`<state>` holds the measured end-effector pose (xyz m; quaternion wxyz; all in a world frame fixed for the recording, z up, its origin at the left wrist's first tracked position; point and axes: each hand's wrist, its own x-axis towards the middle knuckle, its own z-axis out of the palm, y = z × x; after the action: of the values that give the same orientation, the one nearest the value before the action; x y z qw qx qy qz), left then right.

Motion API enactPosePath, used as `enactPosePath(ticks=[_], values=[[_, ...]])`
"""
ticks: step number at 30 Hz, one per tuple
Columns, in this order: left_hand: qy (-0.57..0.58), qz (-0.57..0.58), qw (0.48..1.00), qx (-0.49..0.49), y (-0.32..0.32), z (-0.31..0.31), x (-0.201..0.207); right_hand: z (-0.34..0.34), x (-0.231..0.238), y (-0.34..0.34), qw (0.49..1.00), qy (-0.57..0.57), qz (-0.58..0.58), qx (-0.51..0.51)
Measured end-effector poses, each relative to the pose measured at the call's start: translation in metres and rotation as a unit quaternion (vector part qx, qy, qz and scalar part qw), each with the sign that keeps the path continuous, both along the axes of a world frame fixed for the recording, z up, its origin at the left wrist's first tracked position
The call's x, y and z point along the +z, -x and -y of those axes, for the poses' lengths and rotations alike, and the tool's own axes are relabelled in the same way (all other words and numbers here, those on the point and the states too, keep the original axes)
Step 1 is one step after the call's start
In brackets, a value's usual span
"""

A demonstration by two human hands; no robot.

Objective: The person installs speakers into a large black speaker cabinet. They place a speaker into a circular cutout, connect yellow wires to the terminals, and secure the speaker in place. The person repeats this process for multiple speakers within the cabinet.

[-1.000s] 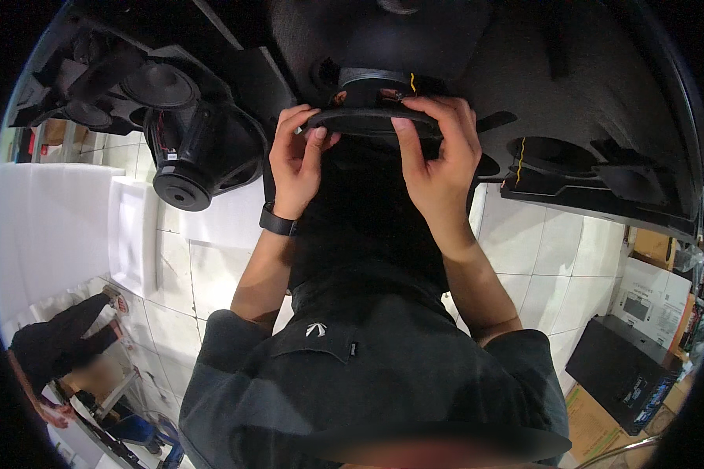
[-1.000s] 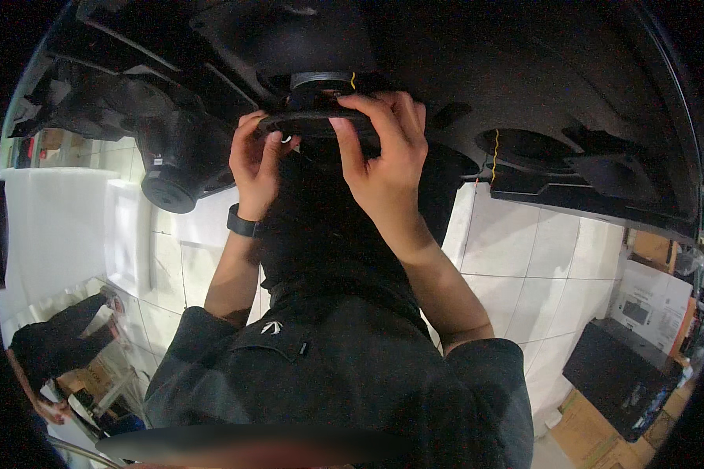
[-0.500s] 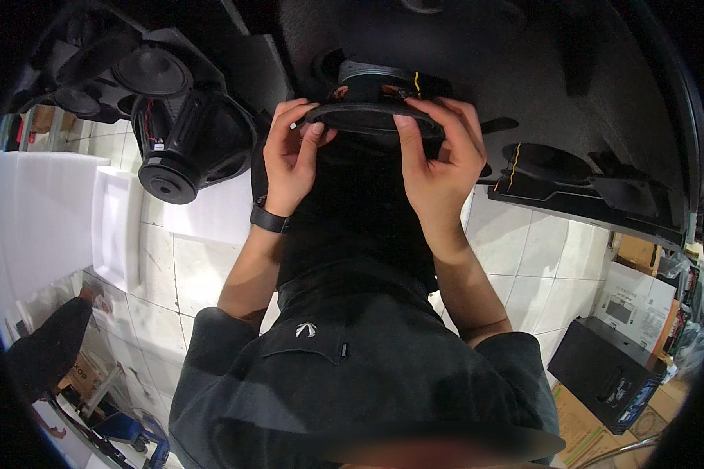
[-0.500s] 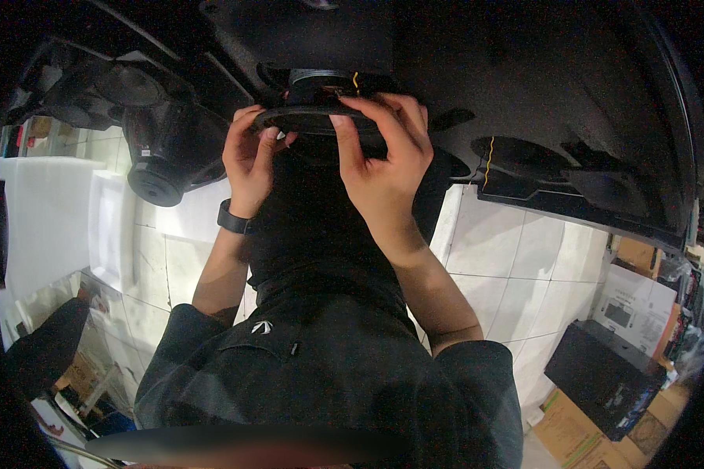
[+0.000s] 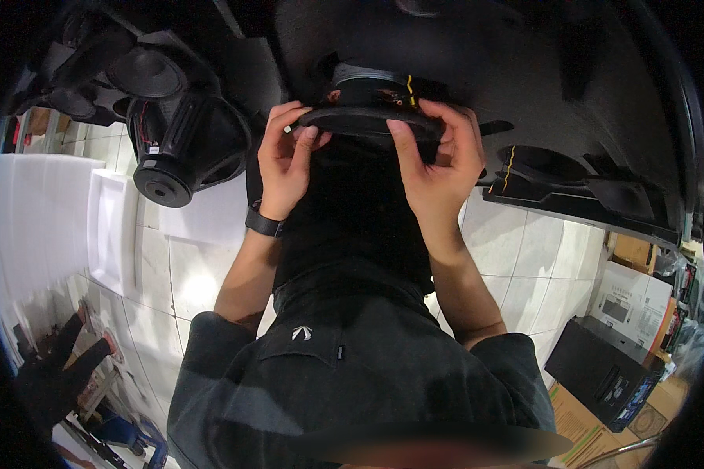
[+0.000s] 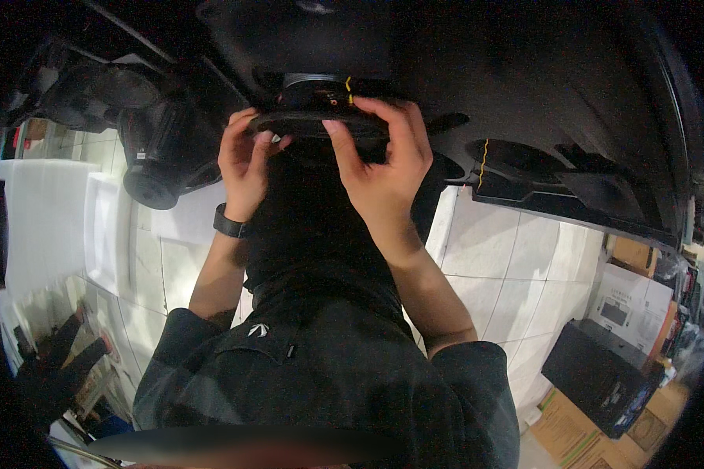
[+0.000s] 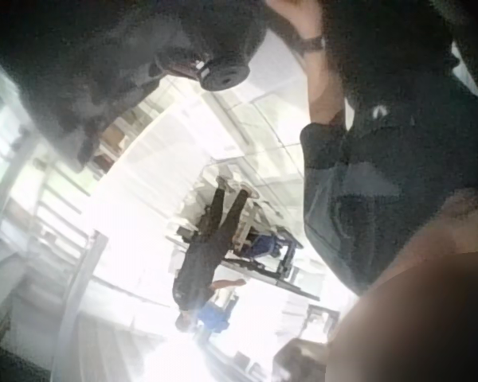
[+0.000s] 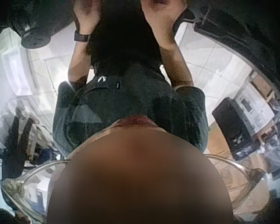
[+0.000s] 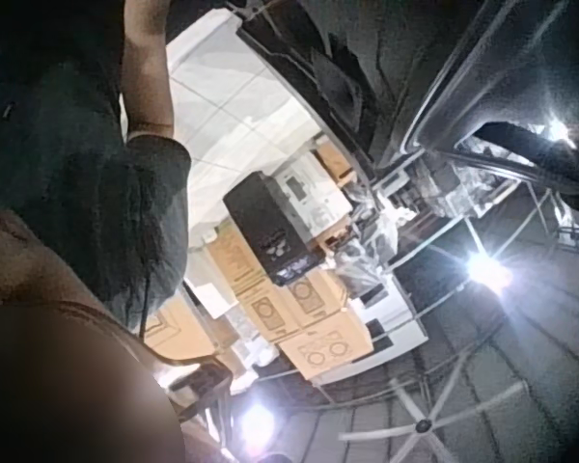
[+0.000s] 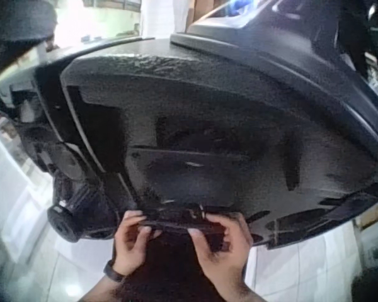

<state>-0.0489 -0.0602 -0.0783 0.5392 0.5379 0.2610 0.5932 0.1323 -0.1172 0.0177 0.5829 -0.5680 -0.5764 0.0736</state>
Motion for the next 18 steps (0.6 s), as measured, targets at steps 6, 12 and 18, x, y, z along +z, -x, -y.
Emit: enactPosePath(ticks=[6, 12, 18], values=[[0.019, 0.005, 1.000, -0.010, 0.002, -0.003, 0.003, 0.004, 0.001, -0.001, 0.999, 0.014, -0.030, 0.008], [-0.001, -0.010, 1.000, -0.012, 0.005, -0.007, -0.001, 0.006, -0.010, -0.008, 1.000, -0.008, -0.008, 0.025], [0.009, -0.016, 1.000, -0.003, 0.006, -0.006, -0.002, 0.001, -0.020, -0.012, 0.997, -0.049, -0.017, 0.050]])
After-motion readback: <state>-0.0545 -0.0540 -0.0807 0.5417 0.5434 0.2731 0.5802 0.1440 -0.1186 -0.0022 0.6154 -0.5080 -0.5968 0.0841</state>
